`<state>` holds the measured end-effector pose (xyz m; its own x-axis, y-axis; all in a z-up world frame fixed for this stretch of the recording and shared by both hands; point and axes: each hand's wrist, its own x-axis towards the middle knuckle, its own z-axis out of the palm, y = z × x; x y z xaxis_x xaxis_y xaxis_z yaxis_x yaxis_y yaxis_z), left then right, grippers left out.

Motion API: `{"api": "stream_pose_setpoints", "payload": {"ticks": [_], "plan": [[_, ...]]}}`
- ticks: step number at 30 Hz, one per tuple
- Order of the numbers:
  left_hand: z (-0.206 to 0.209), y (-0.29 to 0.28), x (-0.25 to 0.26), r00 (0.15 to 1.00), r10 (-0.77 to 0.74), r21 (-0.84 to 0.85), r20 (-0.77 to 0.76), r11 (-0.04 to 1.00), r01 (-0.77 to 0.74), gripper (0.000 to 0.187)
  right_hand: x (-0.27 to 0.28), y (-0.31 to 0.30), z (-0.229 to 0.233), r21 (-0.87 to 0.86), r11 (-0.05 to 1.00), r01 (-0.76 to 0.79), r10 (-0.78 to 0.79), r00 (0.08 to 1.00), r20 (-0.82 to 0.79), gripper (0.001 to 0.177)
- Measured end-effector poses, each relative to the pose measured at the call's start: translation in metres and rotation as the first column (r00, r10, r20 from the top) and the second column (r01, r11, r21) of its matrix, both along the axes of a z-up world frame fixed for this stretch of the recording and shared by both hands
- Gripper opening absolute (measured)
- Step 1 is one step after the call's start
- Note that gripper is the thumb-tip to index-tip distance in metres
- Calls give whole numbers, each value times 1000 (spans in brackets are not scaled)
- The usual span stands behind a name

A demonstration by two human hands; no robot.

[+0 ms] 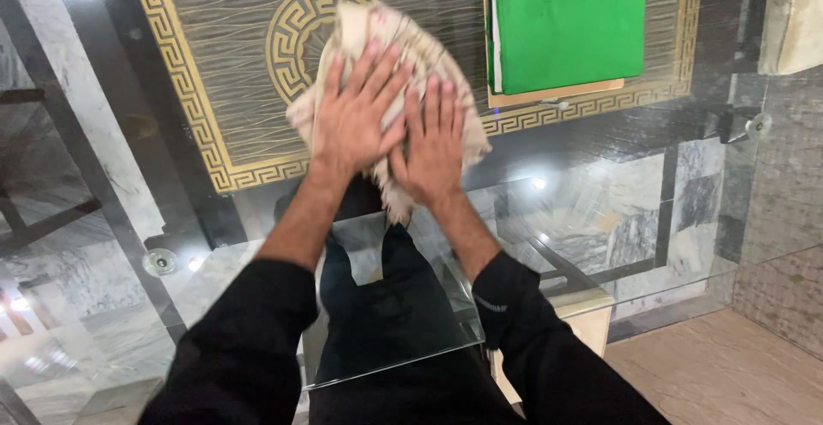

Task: Wiping a glass dining table with a cloth and then rearranging the chairs.

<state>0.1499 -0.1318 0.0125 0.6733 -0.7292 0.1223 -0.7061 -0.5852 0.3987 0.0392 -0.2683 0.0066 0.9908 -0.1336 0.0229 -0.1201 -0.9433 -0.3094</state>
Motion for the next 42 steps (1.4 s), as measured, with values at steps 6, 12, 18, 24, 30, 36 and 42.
{"api": "stream_pose_setpoints", "payload": {"ticks": [6,12,18,24,30,36,42], "plan": [[-10,-35,83,998,-58,-52,9,997,58,69,78,-34,-1,-61,998,13,-10,999,51,79],[3,-36,113,980,134,96,-146,988,-121,71,146,-55,14,-21,988,-153,152,987,-52,82],[-15,15,96,934,343,117,-102,936,-332,70,157,-5,12,11,959,-284,283,950,-129,80],[-4,103,11,863,498,100,-84,866,-490,71,99,78,12,93,903,-419,426,902,-72,68],[-14,144,-93,888,456,123,-54,886,-447,68,-5,106,21,177,887,-427,422,904,66,70],[-9,117,-141,972,225,177,-60,961,-212,70,-104,85,4,30,973,-230,232,970,-71,81],[2,75,-70,996,-28,28,-84,999,31,68,-77,65,-9,-86,996,9,-14,998,-67,82]]}}
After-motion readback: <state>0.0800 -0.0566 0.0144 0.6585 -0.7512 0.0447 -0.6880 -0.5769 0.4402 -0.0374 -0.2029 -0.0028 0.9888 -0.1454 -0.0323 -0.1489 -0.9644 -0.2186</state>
